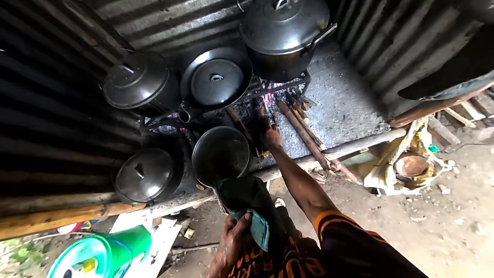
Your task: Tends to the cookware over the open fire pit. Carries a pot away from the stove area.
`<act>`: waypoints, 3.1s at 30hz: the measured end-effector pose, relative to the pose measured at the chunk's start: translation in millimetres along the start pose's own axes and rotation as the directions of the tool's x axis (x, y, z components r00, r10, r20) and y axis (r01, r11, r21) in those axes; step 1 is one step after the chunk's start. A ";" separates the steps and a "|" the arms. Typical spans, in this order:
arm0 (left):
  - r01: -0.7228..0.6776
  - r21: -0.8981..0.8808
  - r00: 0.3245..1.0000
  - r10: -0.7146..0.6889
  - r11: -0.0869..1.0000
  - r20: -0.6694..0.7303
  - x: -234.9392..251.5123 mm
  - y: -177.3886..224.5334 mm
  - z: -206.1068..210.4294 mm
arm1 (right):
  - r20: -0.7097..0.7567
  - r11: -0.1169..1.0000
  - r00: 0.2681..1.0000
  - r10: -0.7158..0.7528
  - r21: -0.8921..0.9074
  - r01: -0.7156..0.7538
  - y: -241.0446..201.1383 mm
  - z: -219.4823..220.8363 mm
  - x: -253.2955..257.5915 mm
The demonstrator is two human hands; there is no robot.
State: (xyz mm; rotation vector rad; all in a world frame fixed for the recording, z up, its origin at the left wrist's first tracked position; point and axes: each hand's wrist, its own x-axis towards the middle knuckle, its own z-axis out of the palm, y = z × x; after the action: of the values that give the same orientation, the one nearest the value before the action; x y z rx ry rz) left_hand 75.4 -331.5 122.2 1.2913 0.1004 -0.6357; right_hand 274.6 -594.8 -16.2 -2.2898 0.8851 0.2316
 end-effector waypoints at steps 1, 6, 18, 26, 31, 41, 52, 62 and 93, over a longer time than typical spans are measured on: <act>-0.009 -0.018 1.000 0.009 1.000 0.006 0.0 -0.9 -1.7 | 0.005 1.000 1.000 0.026 -0.004 -0.026 -0.4 1.1 5.5; -0.010 -0.026 1.000 0.010 1.000 0.008 1.5 -0.3 -5.4 | -0.027 0.998 0.998 0.052 0.032 -0.051 5.2 3.1 5.8; -0.021 -0.017 1.000 0.021 1.000 0.010 1.1 -0.7 -17.5 | -0.097 0.987 0.990 0.107 0.132 -0.094 8.8 4.8 11.0; 0.018 -0.005 0.999 -0.018 1.000 -0.029 -0.6 0.6 -16.6 | -0.094 0.986 0.984 0.150 0.081 -0.143 4.5 -3.2 17.4; 0.003 -0.011 1.000 -0.003 1.000 0.027 2.5 -1.6 -16.9 | -0.201 0.998 0.978 -0.056 -0.051 0.047 2.5 -2.2 1.2; -0.009 -0.074 0.999 0.011 0.997 0.036 -4.9 -5.7 -12.3 | 0.344 0.925 0.927 -0.148 -0.283 0.252 -76.8 -0.3 -0.9; -0.027 -0.059 0.999 0.028 0.998 0.016 0.8 -4.6 -12.8 | 0.078 0.982 0.987 -0.138 -0.121 0.147 -3.9 -79.5 -39.9; 0.065 0.023 0.991 -0.067 0.998 0.114 19.0 -2.5 16.1 | -0.187 0.998 0.982 -0.015 0.057 0.026 213.8 -131.0 -149.7; 0.035 -0.070 0.997 -0.039 0.997 -0.067 60.7 -31.6 93.7 | -0.381 0.983 0.909 -0.167 0.004 0.182 127.4 -67.8 -10.5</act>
State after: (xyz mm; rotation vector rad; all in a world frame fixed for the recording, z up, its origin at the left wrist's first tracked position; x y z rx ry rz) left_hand 84.3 -444.6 97.8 1.2473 0.2012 -0.6148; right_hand 178.9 -702.9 -26.8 -2.3997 0.8520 -0.3189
